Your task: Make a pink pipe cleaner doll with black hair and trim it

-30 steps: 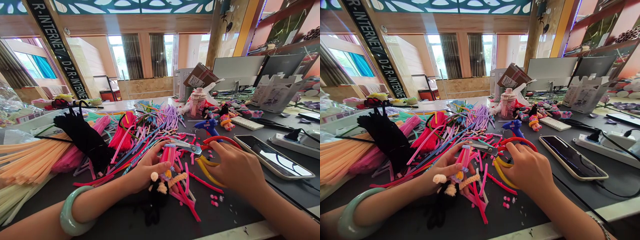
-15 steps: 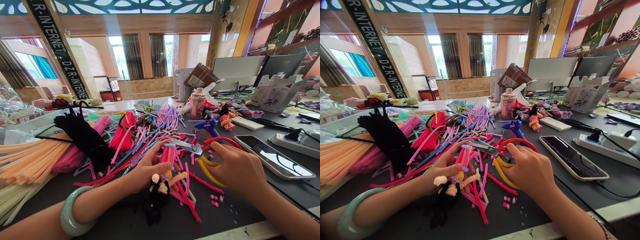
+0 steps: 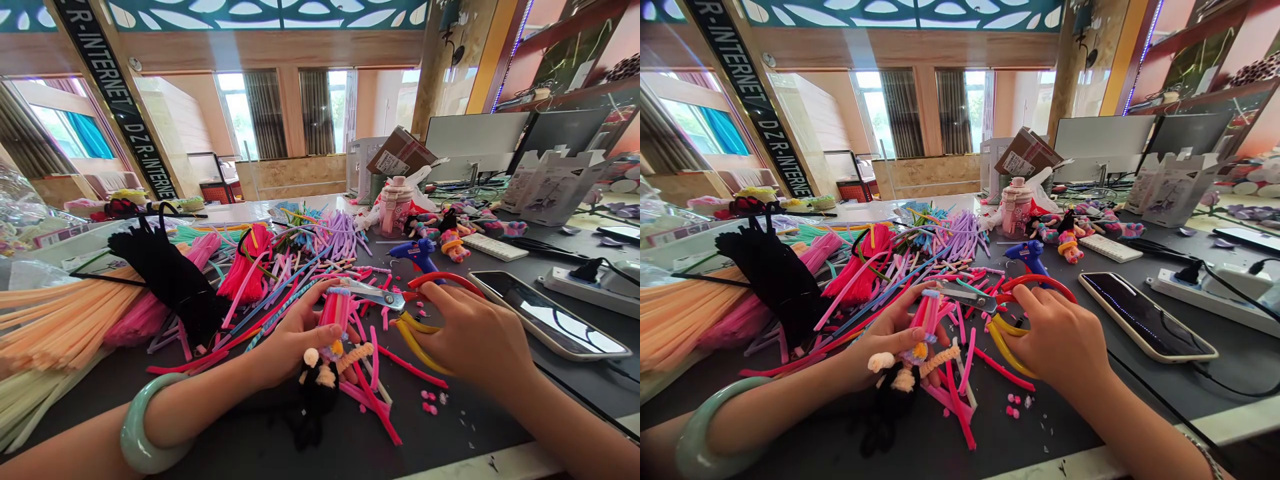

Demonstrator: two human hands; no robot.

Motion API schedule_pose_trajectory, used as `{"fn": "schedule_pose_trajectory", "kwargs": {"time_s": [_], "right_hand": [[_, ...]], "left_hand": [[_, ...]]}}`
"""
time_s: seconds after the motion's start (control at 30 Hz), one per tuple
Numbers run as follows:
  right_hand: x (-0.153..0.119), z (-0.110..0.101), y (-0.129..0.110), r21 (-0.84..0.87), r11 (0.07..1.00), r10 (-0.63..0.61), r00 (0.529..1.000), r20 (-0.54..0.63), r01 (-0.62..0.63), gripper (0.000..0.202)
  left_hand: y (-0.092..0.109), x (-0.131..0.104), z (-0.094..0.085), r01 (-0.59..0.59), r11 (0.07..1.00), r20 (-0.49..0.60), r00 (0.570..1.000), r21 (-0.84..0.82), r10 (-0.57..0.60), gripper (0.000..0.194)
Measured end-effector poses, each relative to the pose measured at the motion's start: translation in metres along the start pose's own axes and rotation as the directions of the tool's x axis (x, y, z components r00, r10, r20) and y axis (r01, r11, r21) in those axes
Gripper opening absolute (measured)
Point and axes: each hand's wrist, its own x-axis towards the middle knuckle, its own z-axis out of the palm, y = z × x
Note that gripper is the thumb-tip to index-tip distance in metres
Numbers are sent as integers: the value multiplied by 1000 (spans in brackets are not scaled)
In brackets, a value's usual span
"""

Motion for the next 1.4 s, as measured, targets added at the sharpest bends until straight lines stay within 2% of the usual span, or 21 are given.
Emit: {"fn": "schedule_pose_trajectory", "kwargs": {"time_s": [0.17, 0.57, 0.73, 0.87, 1.1, 1.4], "right_hand": [[1, -2, -1, -25, 999, -47, 999, 2, 47, 35], [0, -1, -2, -9, 1000, -19, 1000, 9, 20, 34], [0, -1, -2, -41, 997, -61, 998, -32, 60, 35], [2, -3, -2, -62, 995, -86, 994, -62, 82, 37], [2, -3, -2, -84, 993, -88, 994, -64, 82, 37], [4, -4, -3, -40, 994, -108, 993, -50, 106, 36]], "left_hand": [[2, -1, 2, -4, 1000, -2, 1000, 17, 4, 82], [-1, -2, 1, 12, 1000, 47, 999, -10, -11, 76], [-1, -1, 2, -6, 1000, 62, 998, -19, 7, 79], [0, -2, 3, -9, 1000, 29, 1000, -3, 9, 80], [1, 0, 3, -11, 1000, 1, 1000, 21, 11, 78], [2, -3, 5, 32, 998, -40, 999, 60, -29, 93]]}}
